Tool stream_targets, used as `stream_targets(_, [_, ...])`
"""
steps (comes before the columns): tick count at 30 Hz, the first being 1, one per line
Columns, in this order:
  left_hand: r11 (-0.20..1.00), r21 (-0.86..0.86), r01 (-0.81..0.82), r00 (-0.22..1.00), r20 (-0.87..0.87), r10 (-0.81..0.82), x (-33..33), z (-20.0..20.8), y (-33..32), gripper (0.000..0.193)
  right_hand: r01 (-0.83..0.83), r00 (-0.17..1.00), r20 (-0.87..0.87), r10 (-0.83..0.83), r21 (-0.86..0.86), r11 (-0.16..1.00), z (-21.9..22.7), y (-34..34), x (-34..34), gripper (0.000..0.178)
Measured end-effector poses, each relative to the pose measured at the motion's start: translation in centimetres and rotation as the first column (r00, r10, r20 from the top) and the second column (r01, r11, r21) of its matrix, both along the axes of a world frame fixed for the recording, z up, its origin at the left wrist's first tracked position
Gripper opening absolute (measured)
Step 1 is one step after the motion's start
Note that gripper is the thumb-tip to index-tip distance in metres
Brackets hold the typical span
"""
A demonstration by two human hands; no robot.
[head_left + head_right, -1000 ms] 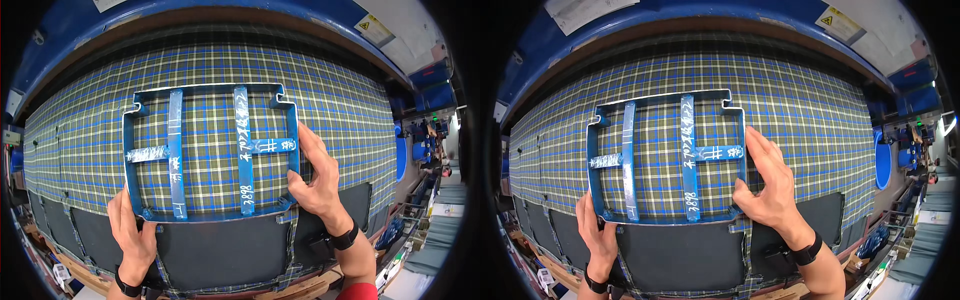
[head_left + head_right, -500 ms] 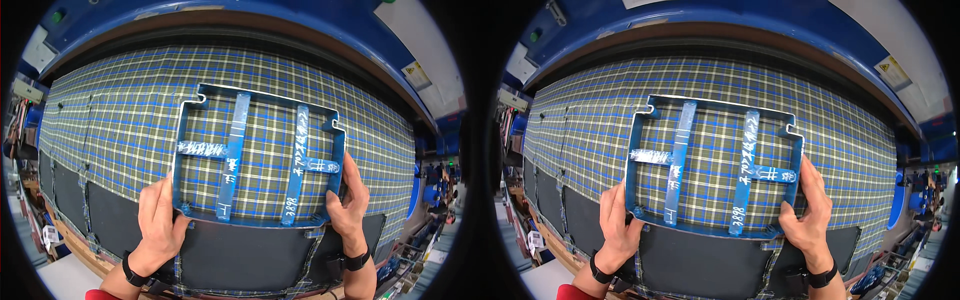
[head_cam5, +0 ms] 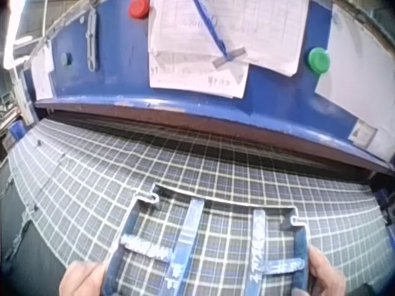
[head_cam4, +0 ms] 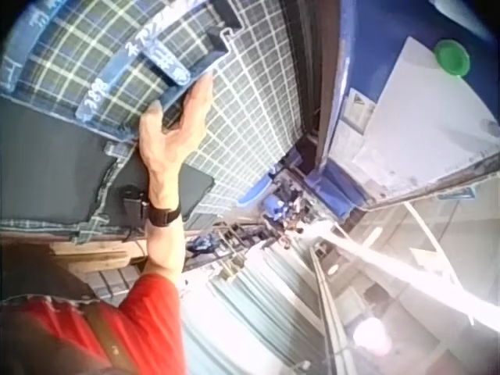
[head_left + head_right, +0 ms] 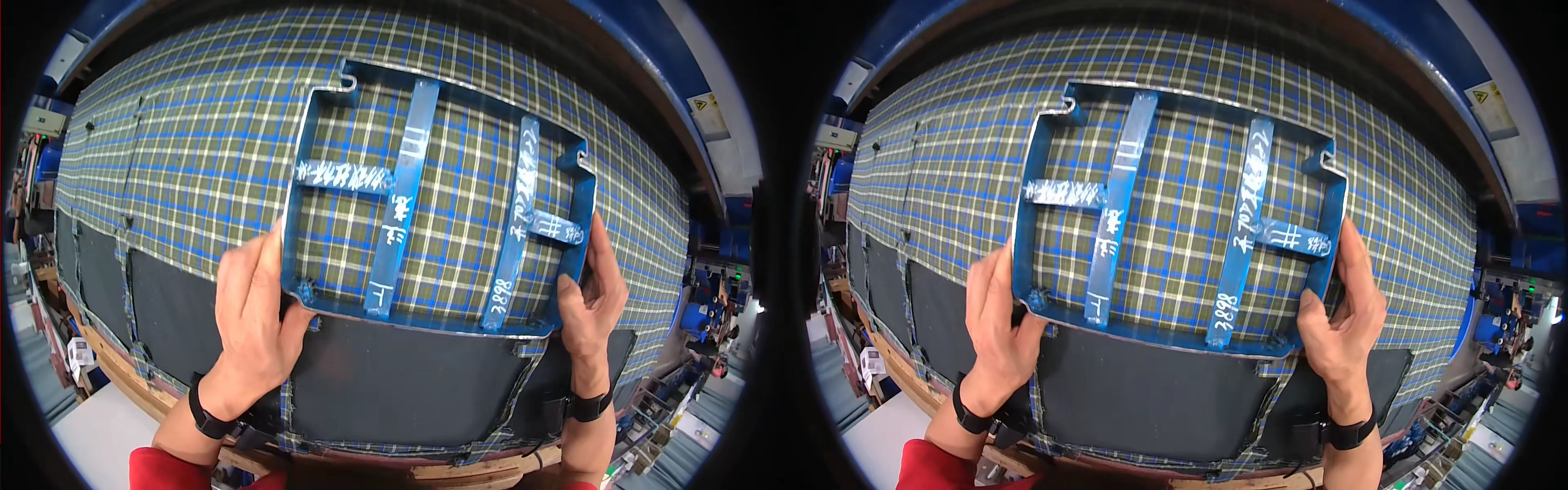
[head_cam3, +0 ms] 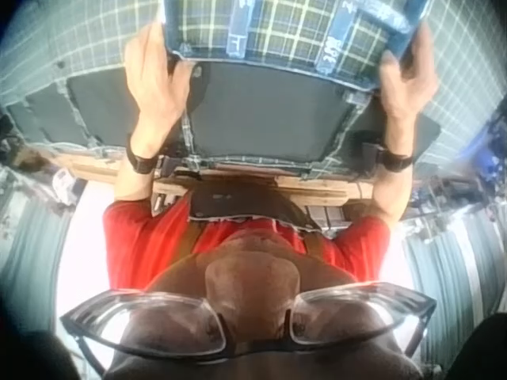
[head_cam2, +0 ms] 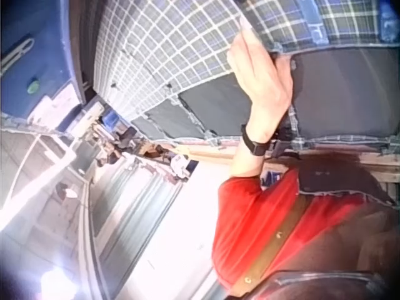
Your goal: The recorder positions a metal cutting die on plaid fabric material, uses a mallet to pound the die through the material on an industrial cutting table, and then trims the fabric with scissors.
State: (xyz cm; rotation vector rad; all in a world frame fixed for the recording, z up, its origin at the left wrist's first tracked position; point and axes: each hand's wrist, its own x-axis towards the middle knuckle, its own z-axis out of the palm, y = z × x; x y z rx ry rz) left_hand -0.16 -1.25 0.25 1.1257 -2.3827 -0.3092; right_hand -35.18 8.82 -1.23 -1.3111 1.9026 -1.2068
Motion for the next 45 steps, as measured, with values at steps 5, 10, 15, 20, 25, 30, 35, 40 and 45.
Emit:
stream_targets(5, [0.997, 0.059, -0.052, 0.999, -0.009, 0.052, -0.1, -0.3, 0.3, 0.064, 0.016, 0.999, 0.039, -0.015, -0.008, 1.000, 0.1, -0.2, 0.1, 0.079])
stream_targets(10, [0.995, 0.036, -0.096, 0.995, 0.043, 0.094, 0.3, -0.6, 0.7, 0.066, -0.014, 0.999, 0.037, 0.016, -0.053, 0.998, -0.1, -0.1, 0.1, 0.077])
stream_targets(15, [0.997, -0.034, -0.071, 0.997, 0.038, 0.073, 0.5, -1.1, 0.6, 0.072, -0.025, 0.999, 0.043, 0.026, -0.006, 1.000, 0.0, -0.1, 0.3, 0.078])
stream_targets(20, [0.999, -0.011, -0.037, 0.999, 0.003, 0.037, -0.2, -0.9, 0.5, 0.078, -0.002, 0.999, 0.054, 0.003, -0.017, 1.000, 0.1, 0.1, 0.2, 0.078])
stream_targets(25, [0.997, 0.022, -0.068, 0.997, 0.028, 0.067, 0.1, -0.6, 0.7, 0.072, 0.008, 0.997, 0.080, -0.005, -0.041, 0.999, 0.2, 0.0, 0.2, 0.077])
stream_targets(30, [0.999, 0.000, -0.050, 0.999, 0.018, 0.050, 0.3, -1.1, 0.3, 0.073, -0.010, 0.998, 0.054, 0.012, -0.037, 0.999, 0.0, 0.2, 0.3, 0.078])
stream_targets(35, [0.999, -0.032, -0.033, 0.997, 0.062, 0.035, 0.6, -0.6, 0.2, 0.072, -0.028, 0.997, 0.074, 0.031, -0.039, 0.999, -0.1, 0.1, 0.5, 0.076])
stream_targets(40, [0.998, -0.056, -0.003, 0.997, 0.076, 0.007, -0.1, 0.2, -0.1, 0.069, -0.011, 1.000, 0.022, 0.011, -0.005, 1.000, 0.1, 0.8, -0.3, 0.082])
stream_targets(45, [0.998, -0.060, 0.001, 1.000, 0.013, 0.000, -0.1, -0.6, -0.2, 0.071, 0.009, 1.000, -0.021, -0.009, 0.005, 1.000, 0.4, 0.9, -0.6, 0.083])
